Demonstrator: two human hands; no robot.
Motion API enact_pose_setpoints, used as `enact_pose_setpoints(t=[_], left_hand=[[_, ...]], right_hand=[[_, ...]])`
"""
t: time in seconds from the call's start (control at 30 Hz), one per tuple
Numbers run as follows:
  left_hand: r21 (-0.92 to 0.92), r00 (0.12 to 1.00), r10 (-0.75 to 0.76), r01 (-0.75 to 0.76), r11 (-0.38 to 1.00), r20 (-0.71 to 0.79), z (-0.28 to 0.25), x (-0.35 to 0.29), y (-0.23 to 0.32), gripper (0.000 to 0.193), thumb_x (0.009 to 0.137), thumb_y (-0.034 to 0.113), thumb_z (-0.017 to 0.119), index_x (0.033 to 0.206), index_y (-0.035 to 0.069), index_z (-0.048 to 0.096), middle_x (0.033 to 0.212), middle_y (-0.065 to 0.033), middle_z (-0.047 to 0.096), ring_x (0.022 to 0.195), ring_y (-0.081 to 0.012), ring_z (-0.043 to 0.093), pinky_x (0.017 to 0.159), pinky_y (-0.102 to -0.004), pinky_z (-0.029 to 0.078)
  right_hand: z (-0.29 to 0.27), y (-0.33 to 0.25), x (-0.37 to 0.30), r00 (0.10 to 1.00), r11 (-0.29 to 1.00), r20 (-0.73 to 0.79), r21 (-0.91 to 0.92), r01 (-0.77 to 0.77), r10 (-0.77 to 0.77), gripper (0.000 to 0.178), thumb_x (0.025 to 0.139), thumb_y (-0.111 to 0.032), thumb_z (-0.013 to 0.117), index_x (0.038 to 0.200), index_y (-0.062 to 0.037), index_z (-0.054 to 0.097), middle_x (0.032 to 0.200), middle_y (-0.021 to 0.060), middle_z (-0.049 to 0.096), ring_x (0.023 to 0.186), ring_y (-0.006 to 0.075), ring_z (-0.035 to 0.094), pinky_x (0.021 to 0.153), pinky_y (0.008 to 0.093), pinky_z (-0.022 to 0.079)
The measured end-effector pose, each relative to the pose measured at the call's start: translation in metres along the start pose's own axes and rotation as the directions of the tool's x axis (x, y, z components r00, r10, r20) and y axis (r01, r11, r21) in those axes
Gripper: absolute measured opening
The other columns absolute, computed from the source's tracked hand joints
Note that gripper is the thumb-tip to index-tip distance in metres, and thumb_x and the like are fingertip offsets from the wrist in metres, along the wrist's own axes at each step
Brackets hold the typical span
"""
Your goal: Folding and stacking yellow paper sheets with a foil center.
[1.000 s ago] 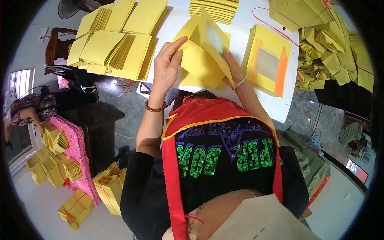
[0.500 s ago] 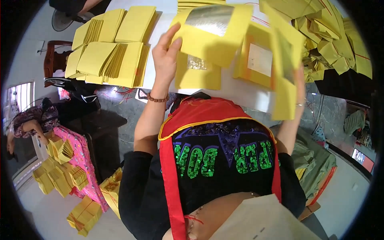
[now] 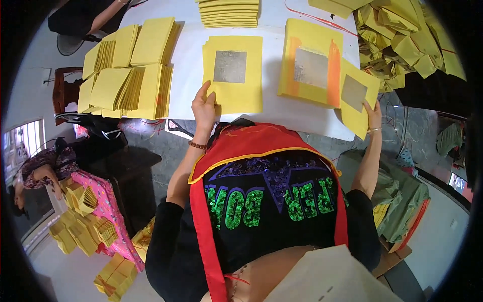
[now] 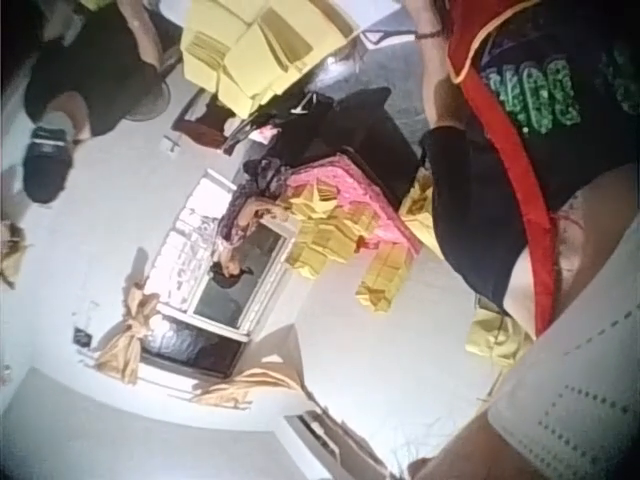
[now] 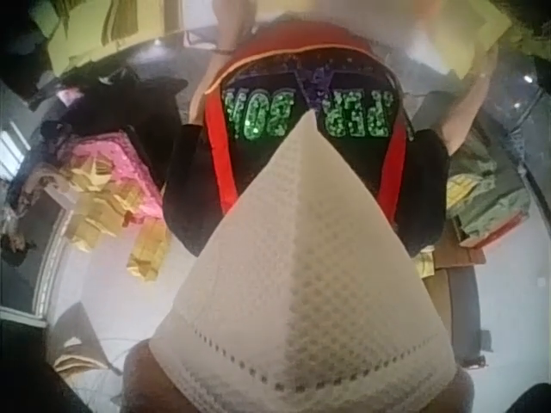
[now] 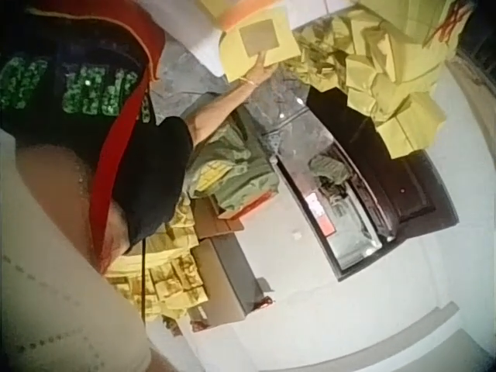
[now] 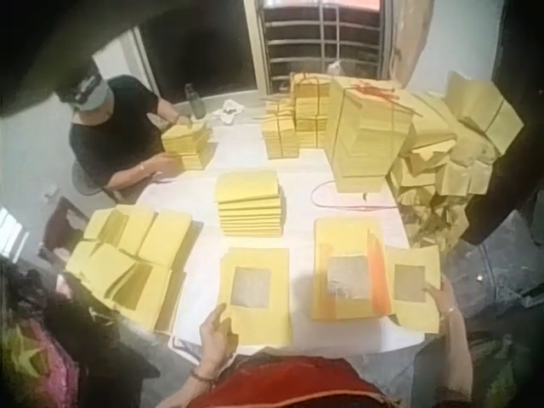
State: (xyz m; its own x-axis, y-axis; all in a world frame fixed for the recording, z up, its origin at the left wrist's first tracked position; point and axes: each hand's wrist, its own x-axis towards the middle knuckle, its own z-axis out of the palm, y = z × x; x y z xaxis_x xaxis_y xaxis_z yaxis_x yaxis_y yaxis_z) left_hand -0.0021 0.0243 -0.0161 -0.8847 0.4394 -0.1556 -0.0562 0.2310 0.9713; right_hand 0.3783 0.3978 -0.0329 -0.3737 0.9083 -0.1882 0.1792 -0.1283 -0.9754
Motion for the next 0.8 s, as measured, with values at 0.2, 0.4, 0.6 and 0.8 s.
enact_pose_setpoints(t=[0.2,0.4,0.6,0.8], left_hand=[[-0.031,0.993,-0.117,0.118,0.992,0.034,-0.004,-0.013,0.002,0.04,0.081,0.004,0.05,0.12,-0.001,0.046,0.074,-0.0018,0.054,0.054,-0.0073,0.046,0.046,-0.0211,0.04],[0.024,0.993,-0.103,0.101,0.995,0.058,-0.009,-0.021,-0.002,0.042,0.08,0.005,0.055,0.12,-0.001,0.045,0.092,-0.0077,0.057,0.07,-0.0123,0.053,0.059,-0.0238,0.045],[0.333,0.997,0.063,-0.073,0.94,0.043,-0.025,-0.019,-0.018,0.038,0.079,0.009,0.058,0.115,0.001,0.051,0.113,-0.0138,0.049,0.101,-0.0216,0.049,0.085,-0.0295,0.04],[0.476,0.98,0.171,-0.198,0.857,0.102,-0.017,-0.019,0.001,0.035,0.078,0.019,0.058,0.11,0.004,0.055,0.102,-0.0148,0.054,0.093,-0.0246,0.053,0.08,-0.0313,0.042]], right_hand=[[0.021,0.013,0.022,0.998,0.996,-0.05,-0.084,0.04,-0.044,0.043,0.076,-0.008,0.066,0.113,-0.001,0.048,0.099,0.0074,0.059,0.085,0.0148,0.056,0.072,0.0271,0.047],[0.036,0.01,0.032,0.993,1.0,-0.119,-0.021,0.003,-0.005,0.05,0.072,-0.011,0.07,0.115,0.0005,0.046,0.102,0.0087,0.058,0.088,0.0153,0.056,0.074,0.0268,0.046],[0.036,0.002,0.048,0.998,0.993,-0.06,-0.114,0.005,-0.012,0.055,0.074,-0.011,0.068,0.121,0.0006,0.041,0.102,0.0107,0.058,0.087,0.0166,0.056,0.072,0.0269,0.046],[0.023,-0.014,0.045,0.946,0.863,-0.165,-0.474,0.173,-0.28,0.047,0.081,-0.02,0.06,0.121,-0.0019,0.043,0.098,0.0094,0.057,0.082,0.0145,0.054,0.069,0.0262,0.045]])
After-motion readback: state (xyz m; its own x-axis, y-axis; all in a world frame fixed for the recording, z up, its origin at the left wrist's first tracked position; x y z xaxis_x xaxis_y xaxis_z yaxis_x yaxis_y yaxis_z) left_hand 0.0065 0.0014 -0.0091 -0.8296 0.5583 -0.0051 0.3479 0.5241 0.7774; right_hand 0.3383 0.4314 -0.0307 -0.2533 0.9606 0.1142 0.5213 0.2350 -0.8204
